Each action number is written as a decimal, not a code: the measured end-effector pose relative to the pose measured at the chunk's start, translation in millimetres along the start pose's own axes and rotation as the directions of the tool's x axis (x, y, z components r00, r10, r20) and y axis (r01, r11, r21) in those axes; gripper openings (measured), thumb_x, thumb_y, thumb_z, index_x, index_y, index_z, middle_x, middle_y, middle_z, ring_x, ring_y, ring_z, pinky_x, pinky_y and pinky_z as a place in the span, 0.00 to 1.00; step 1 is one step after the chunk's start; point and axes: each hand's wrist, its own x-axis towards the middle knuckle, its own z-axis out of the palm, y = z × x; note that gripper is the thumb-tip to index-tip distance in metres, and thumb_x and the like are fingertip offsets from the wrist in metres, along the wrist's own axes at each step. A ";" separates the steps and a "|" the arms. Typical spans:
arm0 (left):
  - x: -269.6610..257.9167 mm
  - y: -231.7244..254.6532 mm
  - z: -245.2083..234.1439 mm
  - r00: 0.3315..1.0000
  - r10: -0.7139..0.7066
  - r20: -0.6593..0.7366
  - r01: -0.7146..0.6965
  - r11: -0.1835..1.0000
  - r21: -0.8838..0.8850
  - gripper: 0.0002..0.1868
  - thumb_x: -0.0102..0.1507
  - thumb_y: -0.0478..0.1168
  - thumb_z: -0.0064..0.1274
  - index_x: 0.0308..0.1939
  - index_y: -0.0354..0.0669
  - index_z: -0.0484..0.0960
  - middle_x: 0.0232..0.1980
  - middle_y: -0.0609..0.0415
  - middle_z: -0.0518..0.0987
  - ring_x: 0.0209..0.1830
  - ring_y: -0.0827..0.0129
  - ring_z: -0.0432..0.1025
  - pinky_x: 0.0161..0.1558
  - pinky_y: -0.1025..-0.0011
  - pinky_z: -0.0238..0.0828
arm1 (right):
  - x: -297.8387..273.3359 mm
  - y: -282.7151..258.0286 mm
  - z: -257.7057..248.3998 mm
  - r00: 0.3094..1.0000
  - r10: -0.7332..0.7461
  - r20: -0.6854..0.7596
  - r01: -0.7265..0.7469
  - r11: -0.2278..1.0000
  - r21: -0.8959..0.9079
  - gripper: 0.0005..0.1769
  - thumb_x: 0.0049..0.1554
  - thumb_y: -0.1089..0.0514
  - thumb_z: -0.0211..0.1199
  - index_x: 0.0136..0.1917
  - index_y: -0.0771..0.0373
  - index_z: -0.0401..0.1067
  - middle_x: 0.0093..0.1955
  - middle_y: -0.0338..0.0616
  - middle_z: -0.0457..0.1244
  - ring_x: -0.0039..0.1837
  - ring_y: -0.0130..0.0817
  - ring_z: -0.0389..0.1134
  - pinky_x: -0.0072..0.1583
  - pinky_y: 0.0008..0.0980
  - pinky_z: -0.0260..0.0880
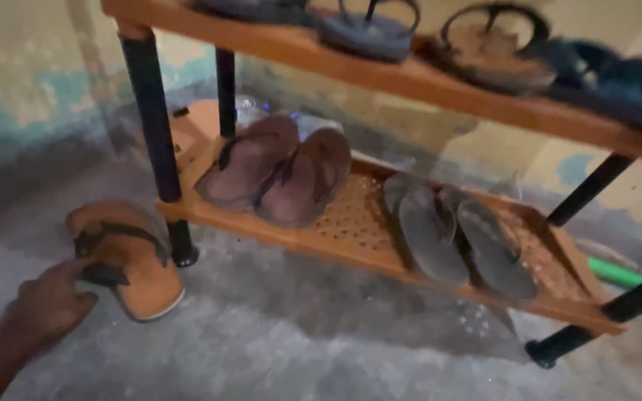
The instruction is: The person wipes several pairs of sandals and flip-flops on a two-tiered shoe rack using a dark cloth. They handle each item individually, wiping the soles and straps, then place them back on the rack.
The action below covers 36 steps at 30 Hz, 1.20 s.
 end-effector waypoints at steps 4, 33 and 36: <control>6.5 1.7 25.6 0.991 -0.050 0.127 0.061 0.994 -0.086 0.34 0.57 0.48 0.63 0.64 0.41 0.72 0.61 0.42 0.78 0.62 0.48 0.74 0.63 0.55 0.70 | -32.4 69.0 65.4 0.948 -0.002 0.318 0.000 1.000 0.005 0.16 0.56 0.55 0.57 0.55 0.60 0.77 0.54 0.46 0.69 0.58 0.40 0.71 0.61 0.37 0.69; -224.1 327.8 -71.2 0.943 0.076 0.323 0.121 0.829 -0.546 0.16 0.61 0.51 0.64 0.33 0.41 0.88 0.28 0.43 0.83 0.24 0.51 0.80 0.33 0.54 0.74 | -48.6 -32.1 34.7 0.763 0.589 0.264 -0.646 0.707 0.289 0.42 0.36 0.64 0.71 0.66 0.49 0.69 0.35 0.43 0.68 0.41 0.30 0.72 0.49 0.30 0.74; -222.6 329.5 -30.5 0.830 0.558 -0.001 -0.469 0.696 -0.544 0.10 0.56 0.45 0.66 0.28 0.41 0.89 0.31 0.46 0.84 0.34 0.55 0.80 0.36 0.57 0.75 | -50.8 -9.4 53.5 0.720 0.625 0.300 -0.670 0.740 0.067 0.40 0.37 0.58 0.77 0.65 0.52 0.74 0.37 0.48 0.69 0.43 0.36 0.73 0.51 0.32 0.74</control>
